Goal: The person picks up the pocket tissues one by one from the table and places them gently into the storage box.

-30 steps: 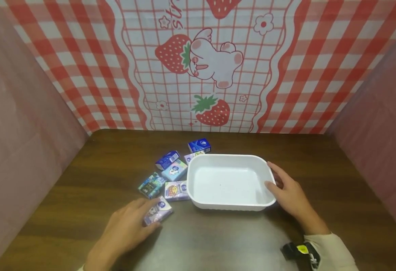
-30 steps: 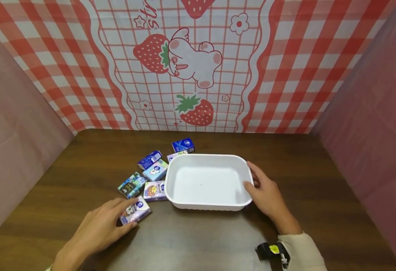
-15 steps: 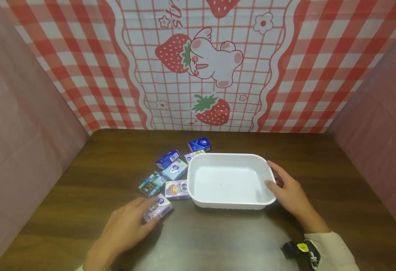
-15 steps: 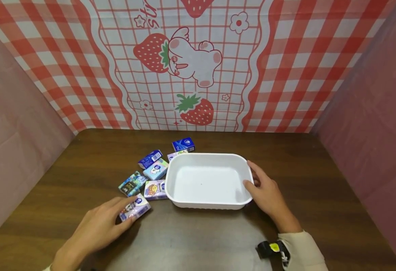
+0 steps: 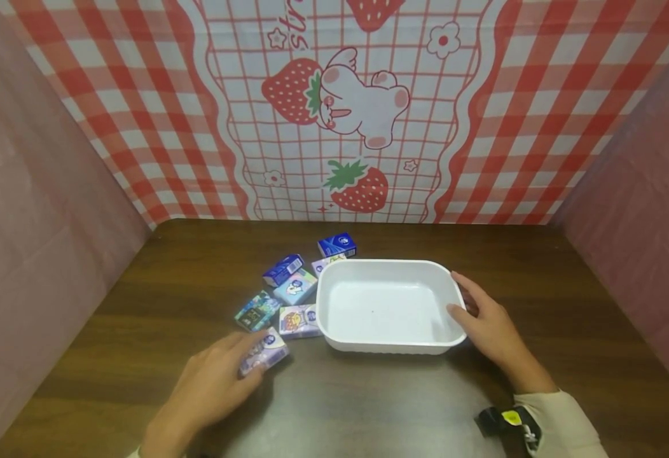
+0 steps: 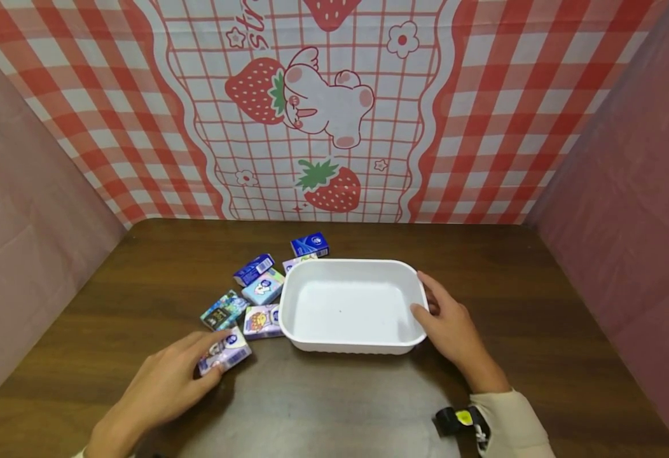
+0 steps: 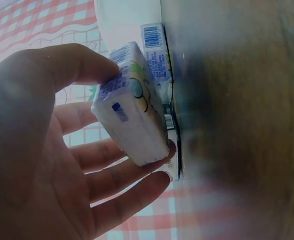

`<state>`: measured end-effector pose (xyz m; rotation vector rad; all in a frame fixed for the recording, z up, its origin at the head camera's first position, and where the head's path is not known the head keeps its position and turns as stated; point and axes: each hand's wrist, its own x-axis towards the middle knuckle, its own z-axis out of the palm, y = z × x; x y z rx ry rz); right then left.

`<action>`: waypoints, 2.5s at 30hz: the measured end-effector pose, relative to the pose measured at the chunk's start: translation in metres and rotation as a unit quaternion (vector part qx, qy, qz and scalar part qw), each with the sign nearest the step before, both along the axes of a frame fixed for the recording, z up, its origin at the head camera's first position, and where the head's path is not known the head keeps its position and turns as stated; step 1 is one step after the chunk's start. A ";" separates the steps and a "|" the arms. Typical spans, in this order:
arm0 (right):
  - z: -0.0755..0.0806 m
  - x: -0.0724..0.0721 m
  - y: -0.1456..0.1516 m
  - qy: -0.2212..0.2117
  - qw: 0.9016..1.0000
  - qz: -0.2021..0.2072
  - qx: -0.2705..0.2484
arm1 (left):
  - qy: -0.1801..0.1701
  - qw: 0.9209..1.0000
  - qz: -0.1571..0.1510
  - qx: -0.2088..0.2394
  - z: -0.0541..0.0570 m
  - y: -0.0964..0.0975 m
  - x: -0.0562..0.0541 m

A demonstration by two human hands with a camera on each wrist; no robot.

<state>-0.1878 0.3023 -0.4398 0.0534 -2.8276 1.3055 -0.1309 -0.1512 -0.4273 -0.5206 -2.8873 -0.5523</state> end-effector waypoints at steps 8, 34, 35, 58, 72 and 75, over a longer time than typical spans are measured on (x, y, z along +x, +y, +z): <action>-0.002 0.001 0.001 0.001 1.000 0.001 -0.004 | 0.007 1.000 0.007 0.024 0.001 0.001 0.000; 0.000 0.001 0.002 0.000 1.000 -0.004 -0.001 | 0.053 0.997 -0.003 0.050 0.002 0.003 -0.009; 0.000 0.001 0.002 0.001 1.000 -0.004 -0.001 | 0.053 0.997 -0.003 0.049 0.002 0.003 -0.011; -0.001 0.001 0.002 0.001 1.000 -0.005 -0.009 | 0.107 0.992 -0.016 0.066 0.001 0.018 -0.022; -0.005 0.000 0.005 0.017 1.000 0.002 -0.001 | 0.155 0.981 -0.073 0.089 -0.001 0.027 -0.027; -0.005 0.000 0.005 0.016 1.000 0.002 -0.002 | 0.151 0.982 -0.076 0.089 0.000 0.030 -0.028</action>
